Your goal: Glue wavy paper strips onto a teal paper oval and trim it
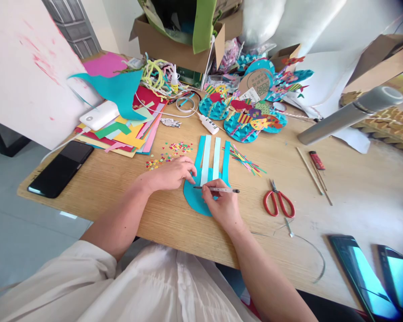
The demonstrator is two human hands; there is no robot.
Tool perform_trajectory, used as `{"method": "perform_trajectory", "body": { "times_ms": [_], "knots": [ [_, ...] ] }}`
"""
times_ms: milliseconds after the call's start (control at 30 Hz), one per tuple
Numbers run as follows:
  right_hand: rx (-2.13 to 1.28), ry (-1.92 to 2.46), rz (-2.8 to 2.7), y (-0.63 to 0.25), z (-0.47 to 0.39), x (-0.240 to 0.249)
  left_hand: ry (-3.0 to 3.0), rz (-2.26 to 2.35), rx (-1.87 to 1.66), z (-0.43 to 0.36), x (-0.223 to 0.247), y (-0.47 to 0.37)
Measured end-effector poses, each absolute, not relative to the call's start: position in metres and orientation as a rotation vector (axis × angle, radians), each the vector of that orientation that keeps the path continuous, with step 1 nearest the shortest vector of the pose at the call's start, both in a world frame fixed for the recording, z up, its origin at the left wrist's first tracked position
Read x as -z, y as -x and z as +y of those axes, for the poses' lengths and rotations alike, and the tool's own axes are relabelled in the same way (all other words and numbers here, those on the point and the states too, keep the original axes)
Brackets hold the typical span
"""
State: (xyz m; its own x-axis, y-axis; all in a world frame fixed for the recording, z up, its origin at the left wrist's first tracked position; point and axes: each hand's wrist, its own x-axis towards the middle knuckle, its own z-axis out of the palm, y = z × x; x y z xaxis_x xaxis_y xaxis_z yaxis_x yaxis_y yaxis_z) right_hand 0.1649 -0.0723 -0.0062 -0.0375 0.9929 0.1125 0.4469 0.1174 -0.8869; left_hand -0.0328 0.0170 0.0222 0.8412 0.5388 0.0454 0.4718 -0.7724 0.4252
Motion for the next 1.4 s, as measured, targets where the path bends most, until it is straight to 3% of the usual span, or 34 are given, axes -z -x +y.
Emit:
{"method": "perform_trajectory", "body": {
  "times_ms": [867, 1100, 1400],
  "knots": [
    [-1.004, 1.399, -1.361, -0.185, -0.077, -0.021, -2.523, 0.733, -0.271, 0.016, -0.028, 0.032],
    [-0.838, 1.497, -1.385, -0.188, -0.086, -0.003, -2.570, 0.734, -0.446, 0.011, -0.026, 0.022],
    [-0.716, 1.489, -1.503, -0.185, -0.086, -0.003, -2.705, 0.763, -0.395, 0.000, -0.016, 0.008]
  ]
}}
